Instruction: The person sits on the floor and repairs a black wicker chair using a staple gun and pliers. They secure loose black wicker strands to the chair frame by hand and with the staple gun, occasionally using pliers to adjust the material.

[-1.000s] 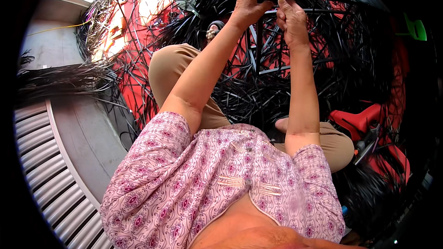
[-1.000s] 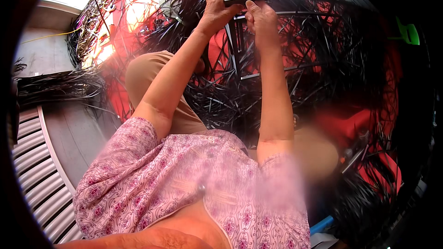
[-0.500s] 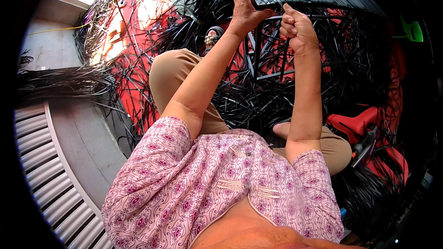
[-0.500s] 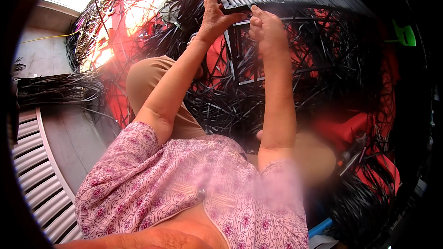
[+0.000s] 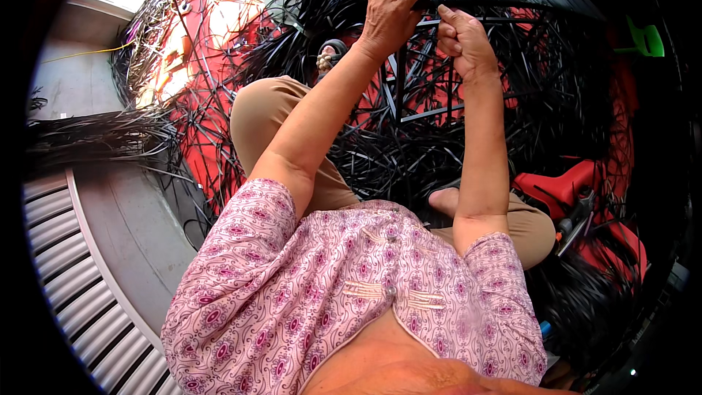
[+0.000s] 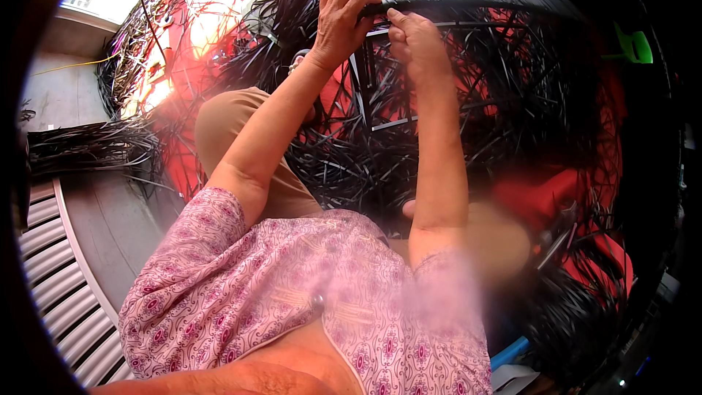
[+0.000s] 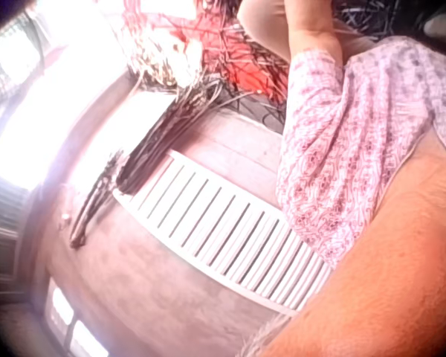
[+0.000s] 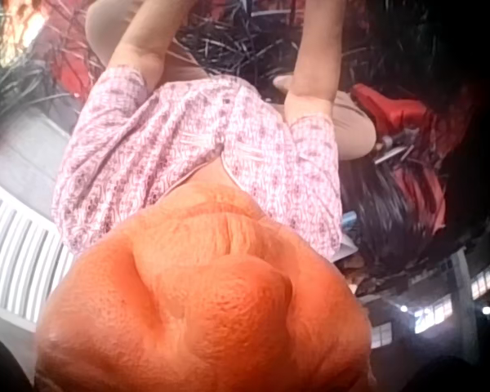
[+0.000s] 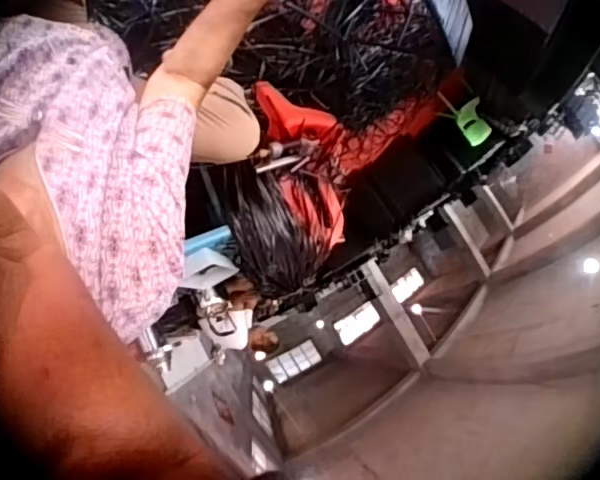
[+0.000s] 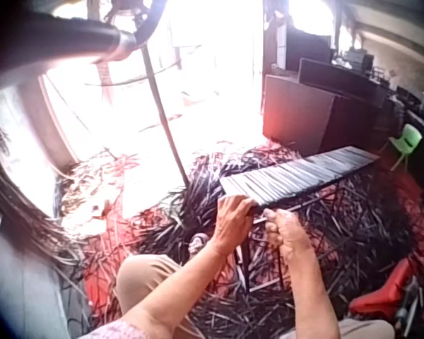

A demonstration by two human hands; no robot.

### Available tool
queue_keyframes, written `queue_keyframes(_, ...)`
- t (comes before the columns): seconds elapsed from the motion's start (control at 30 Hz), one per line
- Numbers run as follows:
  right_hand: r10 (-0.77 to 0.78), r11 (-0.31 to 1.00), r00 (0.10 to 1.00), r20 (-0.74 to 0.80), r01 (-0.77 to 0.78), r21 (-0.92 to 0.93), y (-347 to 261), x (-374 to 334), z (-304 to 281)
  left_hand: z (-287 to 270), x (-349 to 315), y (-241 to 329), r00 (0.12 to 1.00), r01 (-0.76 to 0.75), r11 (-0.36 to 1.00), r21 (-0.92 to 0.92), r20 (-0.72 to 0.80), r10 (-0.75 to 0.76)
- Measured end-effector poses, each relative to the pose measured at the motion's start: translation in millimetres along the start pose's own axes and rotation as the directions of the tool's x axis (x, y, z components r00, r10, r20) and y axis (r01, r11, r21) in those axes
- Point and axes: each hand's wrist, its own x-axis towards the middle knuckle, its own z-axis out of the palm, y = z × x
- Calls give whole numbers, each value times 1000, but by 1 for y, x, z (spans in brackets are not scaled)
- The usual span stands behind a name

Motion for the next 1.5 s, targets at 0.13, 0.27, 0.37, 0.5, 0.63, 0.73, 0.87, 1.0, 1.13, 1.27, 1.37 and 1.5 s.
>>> queue_keyframes(0.13,-13,1000,1000,-16,12,-27,1,-3,3,-3,6,-5,998,-45,999,-10,52,45)
queue_keyframes(0.27,-5,999,1000,-8,5,-42,1,-4,2,-12,16,-10,978,-30,992,-127,201,55)
queue_keyframes(0.37,14,1000,1000,-3,-14,-27,2,-3,-2,-16,23,-14,953,-23,984,-179,293,76)
queue_keyframes(0.5,21,999,1000,-6,-21,-42,5,-1,-5,-16,29,-19,941,-19,967,-253,324,103)
queue_keyframes(0.63,21,999,1000,9,-21,-27,6,-3,-5,-16,29,-22,927,32,942,-335,363,97)
queue_keyframes(0.73,5,1000,1000,20,-5,-28,8,-6,-3,-15,29,-22,931,32,948,-318,354,87)
queue_keyframes(0.87,22,1000,999,31,-22,12,13,-8,0,-17,26,-16,939,61,953,-298,340,46)
queue_keyframes(1.0,37,997,997,68,-41,71,18,-10,-3,-21,22,-7,936,147,953,-263,349,-48)
queue_keyframes(1.13,-46,999,996,79,45,22,20,-8,-5,-23,24,-5,946,123,945,-302,324,-20)
queue_keyframes(1.27,-44,998,993,107,38,57,20,-5,-8,-23,26,-8,906,234,925,-299,413,-95)
queue_keyframes(1.37,-41,995,986,159,26,97,21,0,-13,-21,25,-10,925,222,920,-322,367,-95)
queue_keyframes(1.5,-59,988,960,273,17,154,33,13,-25,-15,24,-13,905,318,863,-393,398,-152)
